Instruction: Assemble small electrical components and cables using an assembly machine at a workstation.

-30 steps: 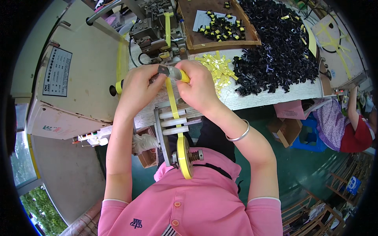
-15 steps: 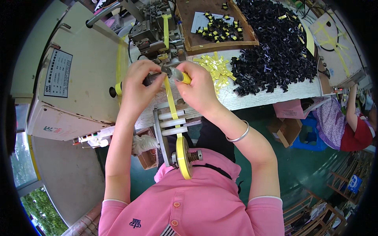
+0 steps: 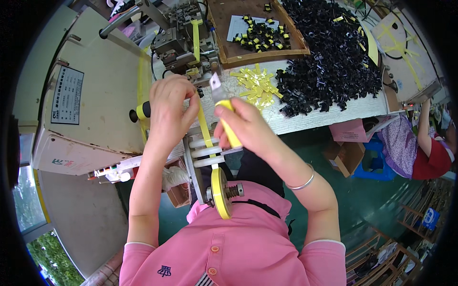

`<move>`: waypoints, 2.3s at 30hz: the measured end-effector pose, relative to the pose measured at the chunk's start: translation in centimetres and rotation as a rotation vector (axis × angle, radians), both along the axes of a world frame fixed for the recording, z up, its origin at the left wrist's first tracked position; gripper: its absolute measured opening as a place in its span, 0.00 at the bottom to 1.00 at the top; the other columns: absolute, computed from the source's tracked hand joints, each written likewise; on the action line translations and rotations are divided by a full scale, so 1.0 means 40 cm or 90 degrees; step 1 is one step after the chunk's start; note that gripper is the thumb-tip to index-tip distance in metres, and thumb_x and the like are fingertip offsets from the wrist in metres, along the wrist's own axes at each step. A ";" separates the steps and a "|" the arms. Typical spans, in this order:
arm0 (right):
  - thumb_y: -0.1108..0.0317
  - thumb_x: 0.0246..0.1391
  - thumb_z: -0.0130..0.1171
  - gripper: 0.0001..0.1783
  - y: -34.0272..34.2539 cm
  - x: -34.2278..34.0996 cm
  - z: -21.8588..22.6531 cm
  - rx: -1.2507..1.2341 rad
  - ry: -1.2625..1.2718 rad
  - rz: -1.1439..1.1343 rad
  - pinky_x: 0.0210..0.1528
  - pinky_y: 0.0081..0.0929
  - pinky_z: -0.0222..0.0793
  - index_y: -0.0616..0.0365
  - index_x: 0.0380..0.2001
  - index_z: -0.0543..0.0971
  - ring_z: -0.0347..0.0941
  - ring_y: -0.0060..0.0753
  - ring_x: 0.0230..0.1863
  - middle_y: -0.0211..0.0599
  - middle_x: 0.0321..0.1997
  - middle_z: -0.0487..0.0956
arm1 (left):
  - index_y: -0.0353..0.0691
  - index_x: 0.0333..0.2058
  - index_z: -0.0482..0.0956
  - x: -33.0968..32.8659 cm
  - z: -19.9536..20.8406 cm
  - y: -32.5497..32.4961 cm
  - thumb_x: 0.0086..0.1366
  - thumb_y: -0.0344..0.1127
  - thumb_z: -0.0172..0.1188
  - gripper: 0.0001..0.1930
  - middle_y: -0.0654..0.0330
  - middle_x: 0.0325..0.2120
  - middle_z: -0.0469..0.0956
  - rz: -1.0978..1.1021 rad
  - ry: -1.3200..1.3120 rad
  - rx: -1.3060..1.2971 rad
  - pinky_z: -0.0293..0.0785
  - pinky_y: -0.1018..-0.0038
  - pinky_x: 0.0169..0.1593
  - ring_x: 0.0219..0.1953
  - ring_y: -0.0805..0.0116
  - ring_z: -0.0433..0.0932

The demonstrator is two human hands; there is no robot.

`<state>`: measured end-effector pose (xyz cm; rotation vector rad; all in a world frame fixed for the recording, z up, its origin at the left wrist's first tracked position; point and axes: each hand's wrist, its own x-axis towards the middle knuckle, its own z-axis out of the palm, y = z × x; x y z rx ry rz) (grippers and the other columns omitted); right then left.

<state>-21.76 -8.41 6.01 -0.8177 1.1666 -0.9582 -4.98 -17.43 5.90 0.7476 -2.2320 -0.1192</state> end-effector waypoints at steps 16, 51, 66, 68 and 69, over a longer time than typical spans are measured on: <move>0.59 0.62 0.45 0.17 -0.015 0.071 0.000 0.053 -0.009 0.035 0.16 0.27 0.70 0.65 0.34 0.67 0.74 0.36 0.15 0.46 0.19 0.75 | 0.40 0.27 0.70 -0.011 -0.033 0.012 0.49 0.25 0.59 0.07 0.61 0.23 0.73 0.047 0.108 0.163 0.63 0.65 0.42 0.30 0.58 0.72; 0.71 0.44 0.60 0.10 -0.057 -0.009 0.047 -0.582 0.952 0.172 0.31 0.33 0.70 0.57 0.33 0.74 0.73 0.38 0.29 0.35 0.25 0.72 | 0.43 0.47 0.73 0.046 0.006 0.036 0.45 0.35 0.67 0.26 0.57 0.40 0.73 0.048 -0.121 0.153 0.59 0.62 0.52 0.46 0.57 0.70; 0.73 0.38 0.56 0.09 -0.057 0.041 0.040 -0.530 1.138 0.186 0.29 0.27 0.71 0.60 0.28 0.73 0.74 0.34 0.29 0.36 0.24 0.73 | 0.45 0.48 0.73 0.039 -0.031 0.050 0.45 0.33 0.67 0.27 0.58 0.40 0.71 0.063 -0.062 0.098 0.57 0.62 0.53 0.48 0.57 0.67; 0.72 0.37 0.56 0.09 -0.056 0.049 0.041 -0.525 1.152 0.179 0.28 0.27 0.71 0.60 0.27 0.73 0.74 0.34 0.29 0.36 0.24 0.73 | 0.45 0.48 0.73 0.039 -0.032 0.051 0.44 0.33 0.67 0.27 0.58 0.40 0.71 0.061 -0.053 0.092 0.57 0.62 0.53 0.48 0.57 0.67; 0.72 0.37 0.55 0.08 -0.054 0.053 0.040 -0.526 1.165 0.171 0.28 0.28 0.71 0.60 0.26 0.74 0.74 0.33 0.28 0.36 0.24 0.74 | 0.45 0.48 0.73 0.038 -0.034 0.051 0.44 0.33 0.67 0.27 0.58 0.40 0.71 0.065 -0.057 0.088 0.57 0.61 0.52 0.48 0.57 0.67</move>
